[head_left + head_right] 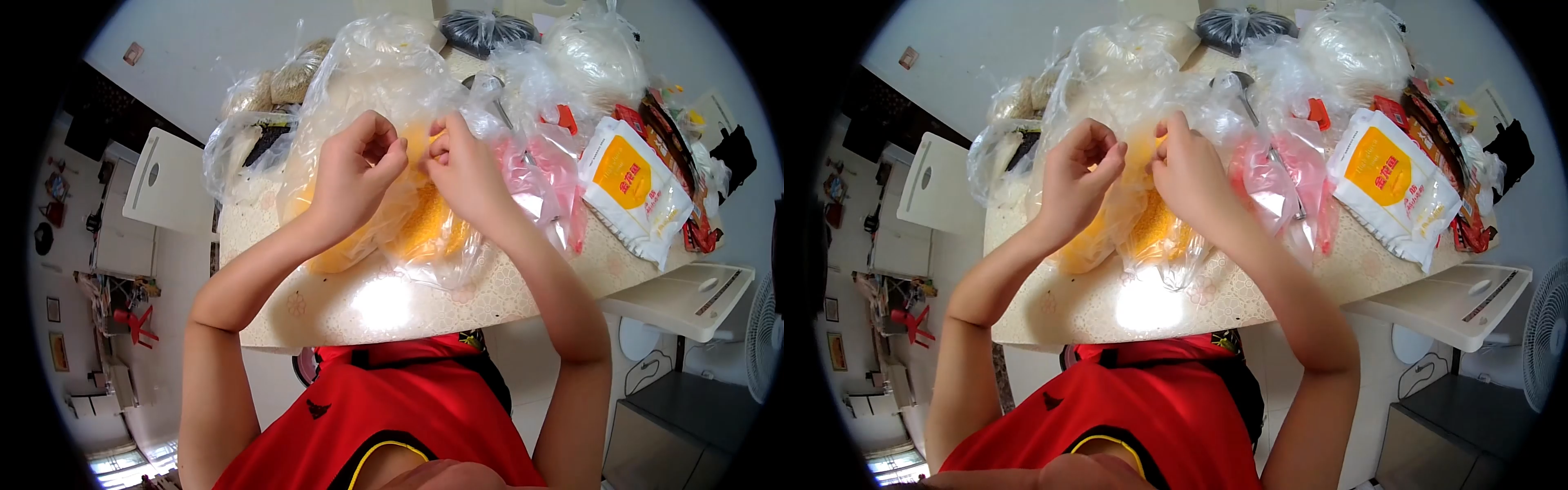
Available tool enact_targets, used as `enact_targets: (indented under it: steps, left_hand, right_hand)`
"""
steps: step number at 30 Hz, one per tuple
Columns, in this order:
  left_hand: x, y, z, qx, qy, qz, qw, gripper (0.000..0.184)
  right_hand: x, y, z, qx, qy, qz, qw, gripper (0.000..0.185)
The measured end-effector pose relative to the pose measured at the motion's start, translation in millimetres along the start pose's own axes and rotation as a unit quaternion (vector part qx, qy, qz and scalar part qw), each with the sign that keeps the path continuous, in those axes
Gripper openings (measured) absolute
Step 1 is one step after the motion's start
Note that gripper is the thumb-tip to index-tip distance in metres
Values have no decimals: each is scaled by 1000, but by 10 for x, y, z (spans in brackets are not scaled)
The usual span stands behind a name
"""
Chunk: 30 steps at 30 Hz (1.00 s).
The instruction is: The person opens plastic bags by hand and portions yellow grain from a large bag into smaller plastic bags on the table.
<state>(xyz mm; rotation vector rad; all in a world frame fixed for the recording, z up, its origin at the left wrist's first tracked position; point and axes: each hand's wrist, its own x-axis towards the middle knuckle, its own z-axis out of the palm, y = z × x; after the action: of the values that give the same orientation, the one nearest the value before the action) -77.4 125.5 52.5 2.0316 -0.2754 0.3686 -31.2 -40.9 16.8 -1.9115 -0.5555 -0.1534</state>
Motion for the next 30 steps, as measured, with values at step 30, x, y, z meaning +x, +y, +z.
enact_targets:
  steps: [30]
  left_hand:
    - [-165,-179,69,361,-2,194,912,15]
  right_hand:
    - [236,-40,-221,224,-136,182,948,8]
